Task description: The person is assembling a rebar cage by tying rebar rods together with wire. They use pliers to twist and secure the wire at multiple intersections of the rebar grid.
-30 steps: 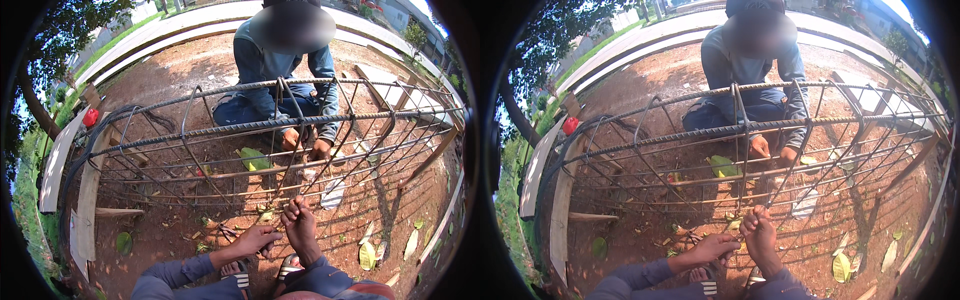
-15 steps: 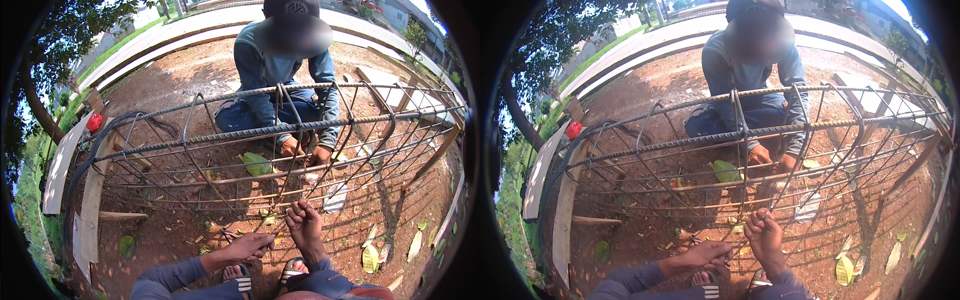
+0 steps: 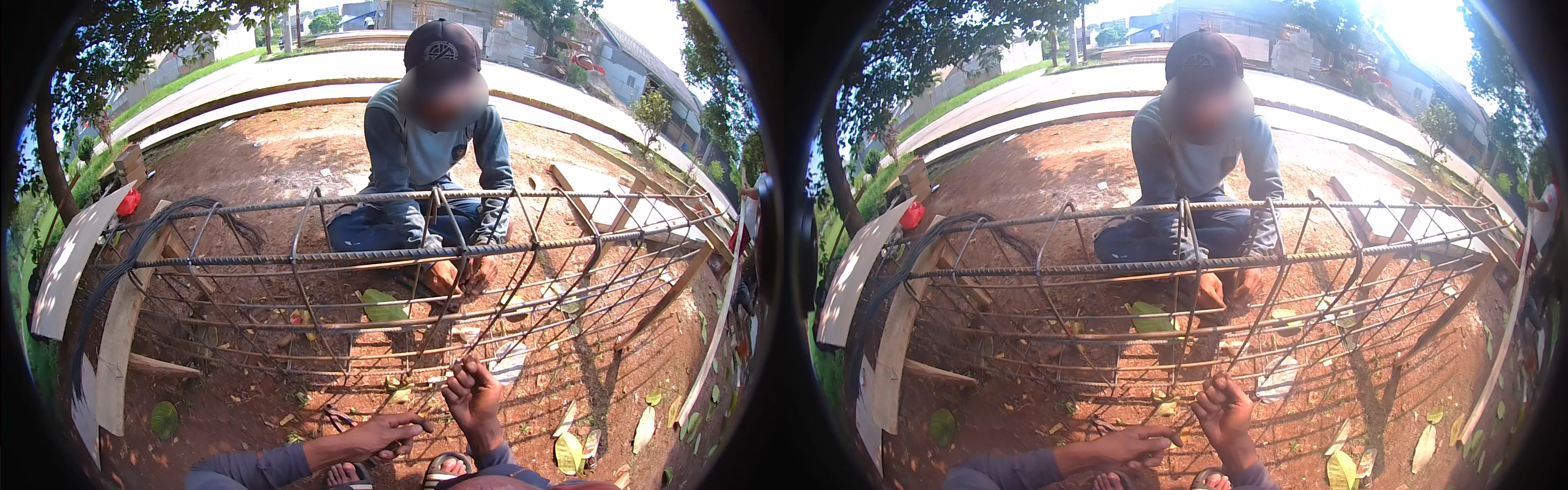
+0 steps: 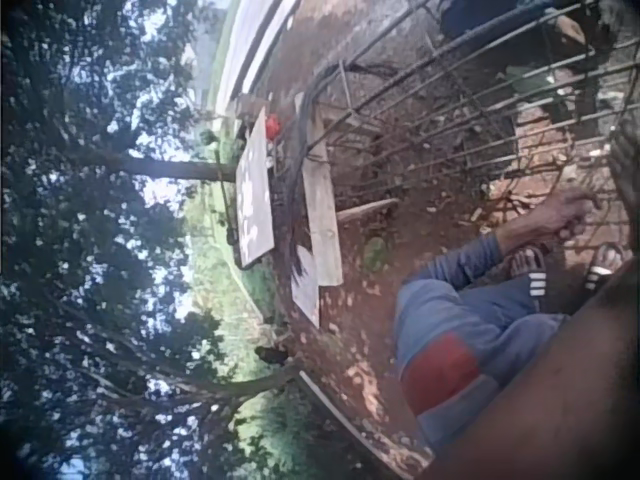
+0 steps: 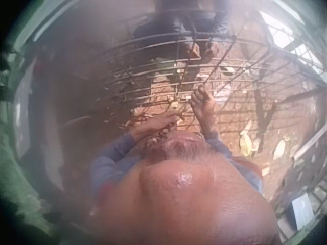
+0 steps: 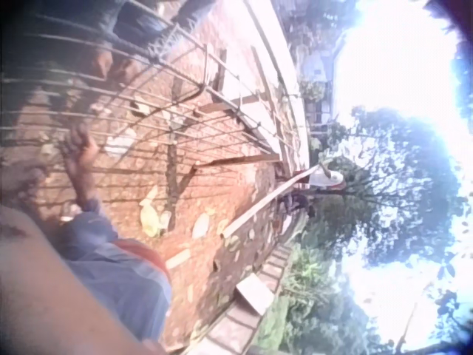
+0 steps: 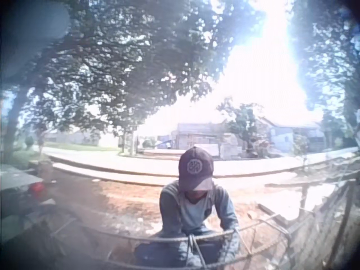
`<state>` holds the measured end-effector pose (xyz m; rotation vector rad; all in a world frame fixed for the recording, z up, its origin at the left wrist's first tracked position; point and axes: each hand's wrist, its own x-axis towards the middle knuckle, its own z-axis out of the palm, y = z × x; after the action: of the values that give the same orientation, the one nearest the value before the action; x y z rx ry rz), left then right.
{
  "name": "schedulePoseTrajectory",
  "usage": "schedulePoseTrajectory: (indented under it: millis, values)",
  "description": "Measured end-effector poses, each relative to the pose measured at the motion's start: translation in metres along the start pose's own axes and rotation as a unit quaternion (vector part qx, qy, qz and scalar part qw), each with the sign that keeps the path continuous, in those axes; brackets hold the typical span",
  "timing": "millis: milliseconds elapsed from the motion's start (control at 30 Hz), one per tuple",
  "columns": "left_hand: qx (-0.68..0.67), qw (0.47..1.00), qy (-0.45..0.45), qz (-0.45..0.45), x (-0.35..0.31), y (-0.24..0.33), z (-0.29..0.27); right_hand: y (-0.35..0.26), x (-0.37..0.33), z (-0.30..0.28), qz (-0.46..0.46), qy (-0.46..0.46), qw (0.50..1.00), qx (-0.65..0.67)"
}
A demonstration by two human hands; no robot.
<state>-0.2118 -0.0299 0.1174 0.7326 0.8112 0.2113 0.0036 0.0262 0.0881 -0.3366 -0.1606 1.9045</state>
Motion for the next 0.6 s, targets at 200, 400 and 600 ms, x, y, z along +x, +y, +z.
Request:
schedulePoseTrajectory:
  millis: [200,400,600]
  values:
    - [-0.066,0.997,0.025,0.038,0.017,-0.032,-0.005,0.017,0.005,-0.004,-0.064,0.075,0.986,-0.134]
    - [-0.033,0.995,0.047,0.081,0.02,-0.035,-0.004,0.026,0.008,0.01,-0.13,0.131,0.962,-0.203]
    - [0.092,0.981,0.087,0.148,0.016,-0.044,0.014,0.019,0.01,0.001,-0.106,0.159,0.965,-0.179]
